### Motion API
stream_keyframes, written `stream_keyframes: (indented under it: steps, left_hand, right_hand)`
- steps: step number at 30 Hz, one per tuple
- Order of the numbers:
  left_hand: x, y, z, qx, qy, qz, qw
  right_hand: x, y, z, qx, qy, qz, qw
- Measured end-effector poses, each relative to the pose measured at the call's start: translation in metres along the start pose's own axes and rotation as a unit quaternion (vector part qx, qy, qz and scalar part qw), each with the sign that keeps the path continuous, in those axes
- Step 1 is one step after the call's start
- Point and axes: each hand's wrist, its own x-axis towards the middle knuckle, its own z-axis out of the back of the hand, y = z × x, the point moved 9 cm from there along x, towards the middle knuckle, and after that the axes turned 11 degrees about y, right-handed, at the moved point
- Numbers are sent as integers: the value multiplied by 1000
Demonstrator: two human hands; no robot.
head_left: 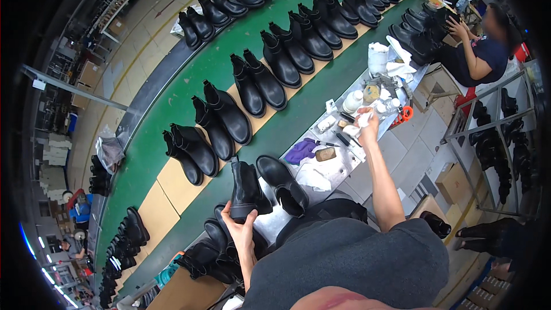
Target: The person cleans black leather boots on a factory assembly line. They use a sponge to apply a substance to the boots and then wipe them with a white cloth. The person handles the boots one at a time, rotating them to clean different surfaces, and places them back on the conveyor belt.
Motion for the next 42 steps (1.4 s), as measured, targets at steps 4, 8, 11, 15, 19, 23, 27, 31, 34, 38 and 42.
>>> stream_keyframes:
  steps: [4,8,11,15,19,23,27,31,34,38,42]
  left_hand:
    - [-9,-3,2,-9,8,5,1000]
    - [-19,-1,0,-99,28,68,992]
    - [-32,13,15,-180,4,83,980]
    - [-41,17,25,-236,-31,71,969]
    - [-22,-3,29,-136,-25,15,990]
    - [2,-74,8,69,-37,-151,985]
    - [11,-87,10,111,-128,-233,958]
    - [17,-110,-19,95,-110,-247,958]
    - [5,-123,-32,124,-115,-260,950]
    - [-5,-133,-33,257,-145,-325,899]
    - [-13,-149,-44,367,-144,-365,843]
  right_hand:
    - [36,25,1,-35,-79,-122,989]
    - [50,12,11,-56,32,-136,989]
    - [-15,5,-22,-459,58,10,887]
    - [-64,9,-67,-608,119,73,782]
    - [11,10,-16,-428,60,69,899]
    - [96,24,67,-345,42,-112,931]
    - [-11,20,-181,-204,281,-179,921]
    - [-108,-10,-351,-53,468,-226,853]
    - [-111,-9,-379,-140,421,-180,878]
    - [-109,-26,-373,-128,414,-238,869]
    - [-101,-39,-368,-81,462,-197,861]
